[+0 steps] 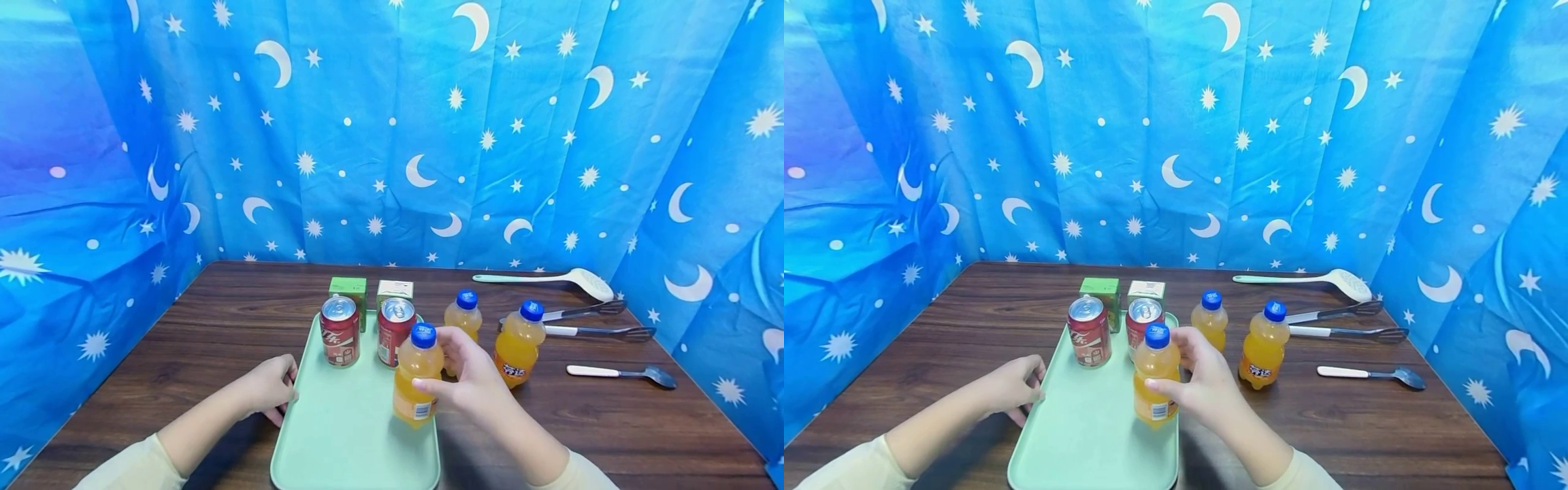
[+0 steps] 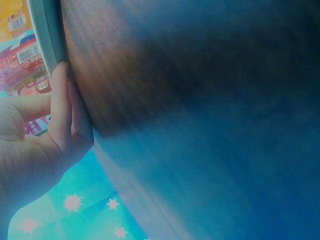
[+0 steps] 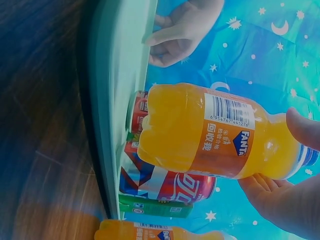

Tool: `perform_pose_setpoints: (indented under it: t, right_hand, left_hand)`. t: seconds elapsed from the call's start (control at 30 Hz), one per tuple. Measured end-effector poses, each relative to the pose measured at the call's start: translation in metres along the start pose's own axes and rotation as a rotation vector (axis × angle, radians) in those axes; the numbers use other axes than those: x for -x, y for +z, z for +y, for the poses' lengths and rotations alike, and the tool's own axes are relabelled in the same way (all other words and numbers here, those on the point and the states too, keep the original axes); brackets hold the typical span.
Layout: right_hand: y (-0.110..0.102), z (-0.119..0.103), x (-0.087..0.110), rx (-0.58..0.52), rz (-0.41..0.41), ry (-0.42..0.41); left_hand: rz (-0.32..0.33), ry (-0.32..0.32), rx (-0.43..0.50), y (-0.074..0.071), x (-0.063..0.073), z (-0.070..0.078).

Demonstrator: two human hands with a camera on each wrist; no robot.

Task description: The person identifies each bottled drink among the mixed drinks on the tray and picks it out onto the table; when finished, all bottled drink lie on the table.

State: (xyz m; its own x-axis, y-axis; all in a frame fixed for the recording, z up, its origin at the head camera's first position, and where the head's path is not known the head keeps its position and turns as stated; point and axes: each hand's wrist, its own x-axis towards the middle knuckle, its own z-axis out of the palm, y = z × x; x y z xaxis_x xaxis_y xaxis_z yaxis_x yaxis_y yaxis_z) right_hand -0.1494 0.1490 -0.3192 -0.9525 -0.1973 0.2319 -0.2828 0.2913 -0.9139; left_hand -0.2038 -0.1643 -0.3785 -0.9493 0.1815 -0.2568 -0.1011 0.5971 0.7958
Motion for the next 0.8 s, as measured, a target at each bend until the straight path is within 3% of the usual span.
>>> perform_pose_setpoints:
  t: [0.8]
  right_hand:
    - [-0.012, 0.004, 0.006, -0.006, 0.023, 0.041]
  left_hand:
    - [-0.003, -0.003, -0.008, 0.0, 0.002, 0.002]
